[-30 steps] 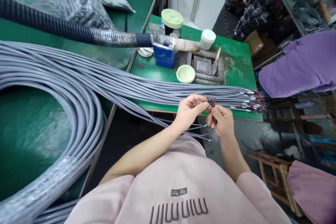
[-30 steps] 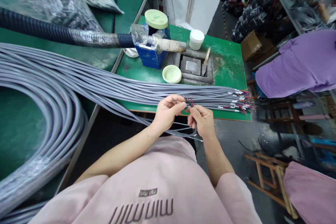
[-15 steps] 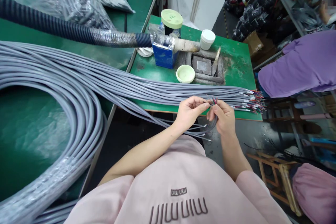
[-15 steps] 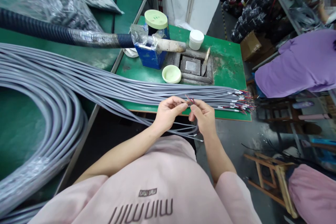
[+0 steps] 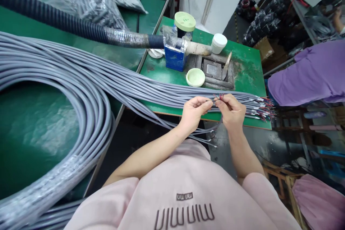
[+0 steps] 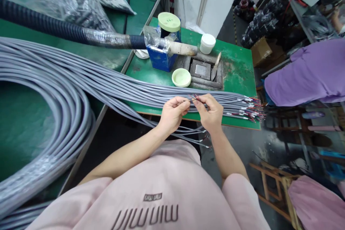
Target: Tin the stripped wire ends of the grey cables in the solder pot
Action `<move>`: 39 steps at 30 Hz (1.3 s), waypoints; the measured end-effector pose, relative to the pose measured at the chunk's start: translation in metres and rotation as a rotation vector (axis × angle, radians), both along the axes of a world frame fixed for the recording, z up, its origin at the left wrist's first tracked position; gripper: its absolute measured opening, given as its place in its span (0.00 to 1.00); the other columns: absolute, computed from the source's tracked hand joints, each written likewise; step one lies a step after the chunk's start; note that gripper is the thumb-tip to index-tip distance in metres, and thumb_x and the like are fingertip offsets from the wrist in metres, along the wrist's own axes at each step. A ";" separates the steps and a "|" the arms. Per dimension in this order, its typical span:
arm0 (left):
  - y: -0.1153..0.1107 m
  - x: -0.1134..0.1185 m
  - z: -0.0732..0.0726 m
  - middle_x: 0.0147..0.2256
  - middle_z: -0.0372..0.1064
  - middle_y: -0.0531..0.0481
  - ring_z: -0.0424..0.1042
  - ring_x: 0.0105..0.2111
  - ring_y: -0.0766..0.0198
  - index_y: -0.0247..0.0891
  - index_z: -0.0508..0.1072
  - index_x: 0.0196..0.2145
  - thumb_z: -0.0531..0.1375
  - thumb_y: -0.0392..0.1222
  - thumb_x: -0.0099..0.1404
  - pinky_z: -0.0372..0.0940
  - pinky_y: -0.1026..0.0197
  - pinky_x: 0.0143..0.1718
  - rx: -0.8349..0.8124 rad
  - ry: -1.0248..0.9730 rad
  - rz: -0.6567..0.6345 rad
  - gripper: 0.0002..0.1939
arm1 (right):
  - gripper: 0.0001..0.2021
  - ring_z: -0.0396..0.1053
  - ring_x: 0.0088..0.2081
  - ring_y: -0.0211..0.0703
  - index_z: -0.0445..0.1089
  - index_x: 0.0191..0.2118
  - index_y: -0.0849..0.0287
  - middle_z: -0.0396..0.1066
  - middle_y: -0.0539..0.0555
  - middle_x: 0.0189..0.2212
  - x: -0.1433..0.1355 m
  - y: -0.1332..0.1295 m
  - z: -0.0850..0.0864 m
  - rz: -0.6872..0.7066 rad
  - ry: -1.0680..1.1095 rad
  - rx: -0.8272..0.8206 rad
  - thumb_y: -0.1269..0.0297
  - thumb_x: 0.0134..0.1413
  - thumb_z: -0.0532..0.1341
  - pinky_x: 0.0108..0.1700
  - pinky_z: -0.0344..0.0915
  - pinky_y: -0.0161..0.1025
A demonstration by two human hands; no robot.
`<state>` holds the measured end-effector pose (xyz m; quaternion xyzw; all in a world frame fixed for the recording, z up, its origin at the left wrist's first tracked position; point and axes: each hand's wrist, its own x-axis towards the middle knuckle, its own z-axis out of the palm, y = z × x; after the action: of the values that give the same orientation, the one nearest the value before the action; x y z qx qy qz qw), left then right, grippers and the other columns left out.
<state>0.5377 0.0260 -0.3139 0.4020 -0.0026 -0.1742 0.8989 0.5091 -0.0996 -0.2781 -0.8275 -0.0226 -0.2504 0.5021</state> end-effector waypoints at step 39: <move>0.015 0.028 -0.007 0.27 0.72 0.51 0.66 0.23 0.71 0.36 0.76 0.37 0.63 0.46 0.60 0.60 0.66 0.26 0.284 -0.247 0.055 0.11 | 0.12 0.61 0.24 0.37 0.69 0.23 0.60 0.66 0.48 0.20 0.122 -0.005 0.016 0.048 0.184 -0.522 0.61 0.53 0.60 0.29 0.55 0.36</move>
<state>0.5655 0.0411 -0.3211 0.5430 -0.0774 -0.0973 0.8305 0.6309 -0.1042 -0.2623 -0.9474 -0.0603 -0.1477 0.2775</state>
